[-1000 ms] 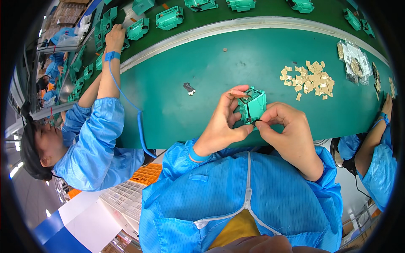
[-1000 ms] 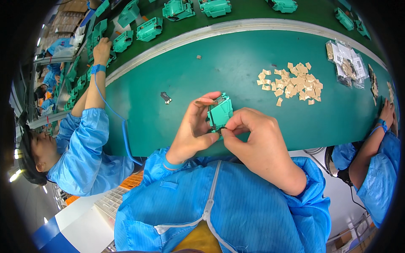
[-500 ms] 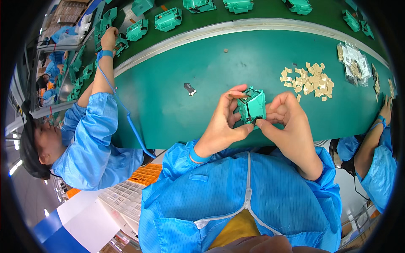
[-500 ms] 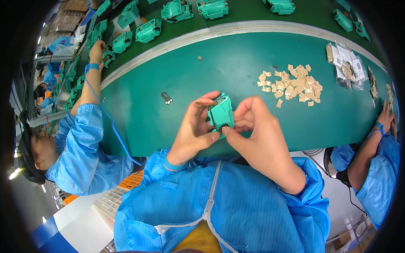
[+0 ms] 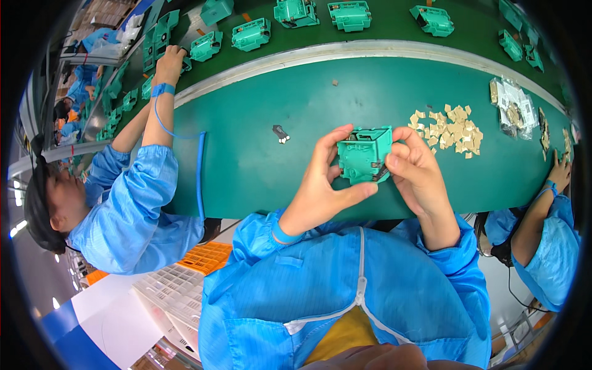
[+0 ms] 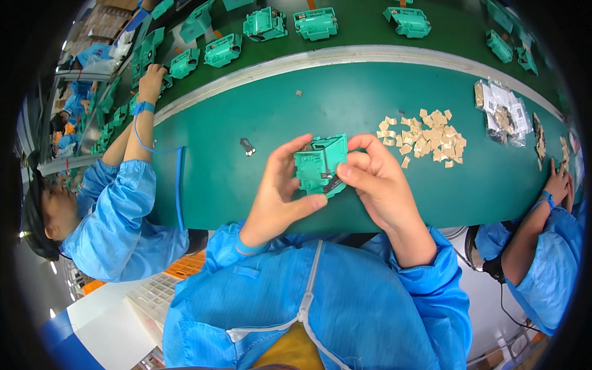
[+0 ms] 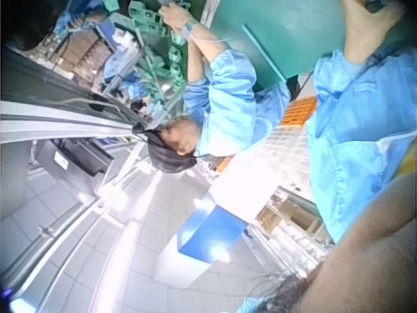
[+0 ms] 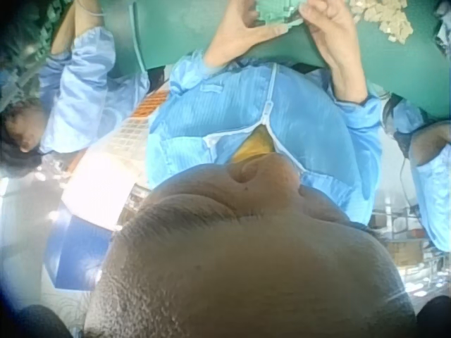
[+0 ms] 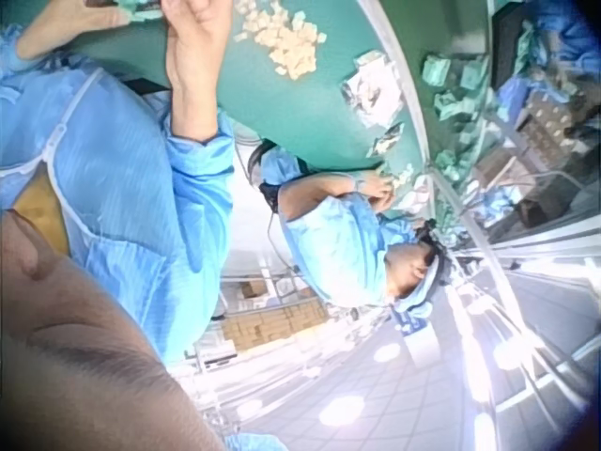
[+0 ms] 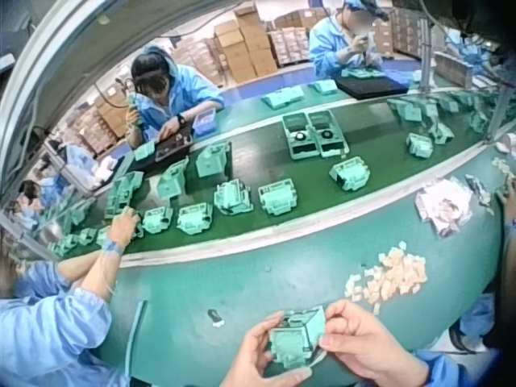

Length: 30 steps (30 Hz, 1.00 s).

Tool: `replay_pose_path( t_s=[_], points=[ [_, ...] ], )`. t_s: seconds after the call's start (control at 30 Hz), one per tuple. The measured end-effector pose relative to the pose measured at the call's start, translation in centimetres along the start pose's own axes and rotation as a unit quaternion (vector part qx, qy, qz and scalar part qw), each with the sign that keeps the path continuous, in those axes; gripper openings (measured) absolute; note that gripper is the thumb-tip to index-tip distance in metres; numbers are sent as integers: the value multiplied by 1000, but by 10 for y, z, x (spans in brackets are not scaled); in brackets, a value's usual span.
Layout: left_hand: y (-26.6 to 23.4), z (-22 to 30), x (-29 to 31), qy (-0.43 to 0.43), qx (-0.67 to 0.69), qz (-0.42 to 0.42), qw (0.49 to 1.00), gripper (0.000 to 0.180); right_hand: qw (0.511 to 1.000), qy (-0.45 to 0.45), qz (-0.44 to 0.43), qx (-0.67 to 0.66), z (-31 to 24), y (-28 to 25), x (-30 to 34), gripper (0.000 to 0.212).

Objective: The person assembles small electronic components and circuit boards into a green plastic housing by hand.

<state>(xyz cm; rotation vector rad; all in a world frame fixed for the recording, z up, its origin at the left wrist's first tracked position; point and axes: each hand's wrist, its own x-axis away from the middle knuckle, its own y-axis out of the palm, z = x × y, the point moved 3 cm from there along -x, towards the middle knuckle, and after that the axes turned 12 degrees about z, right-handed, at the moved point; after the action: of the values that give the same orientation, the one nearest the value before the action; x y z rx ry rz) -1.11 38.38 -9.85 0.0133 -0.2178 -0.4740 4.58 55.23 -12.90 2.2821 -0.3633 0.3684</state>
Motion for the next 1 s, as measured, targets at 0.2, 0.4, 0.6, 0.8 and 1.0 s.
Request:
replay_pose_path(
  t_s=[0.2, 0.4, 0.6, 0.8, 1.0],
  points=[
    [-1, 9, 5, 176, -209, 35, 961, 94, 989, 31, -4, -147, 8, -4, -4, 37],
    [0, 28, 8, 306, -379, 97, 868, 82, 990, 40, -14, -136, 1, -2, 0, 53],
    [0, 31, 7, 341, -400, 123, 842, 78, 998, -27, -17, 45, -9, 4, 8, 64],
    [-4, 32, 9, 379, -407, 106, 824, 75, 995, 20, -18, 98, -18, 3, 3, 71],
    [-14, 28, 4, 375, -345, 109, 853, 76, 987, 61, -13, 149, -27, 9, -5, 72]
  ],
)
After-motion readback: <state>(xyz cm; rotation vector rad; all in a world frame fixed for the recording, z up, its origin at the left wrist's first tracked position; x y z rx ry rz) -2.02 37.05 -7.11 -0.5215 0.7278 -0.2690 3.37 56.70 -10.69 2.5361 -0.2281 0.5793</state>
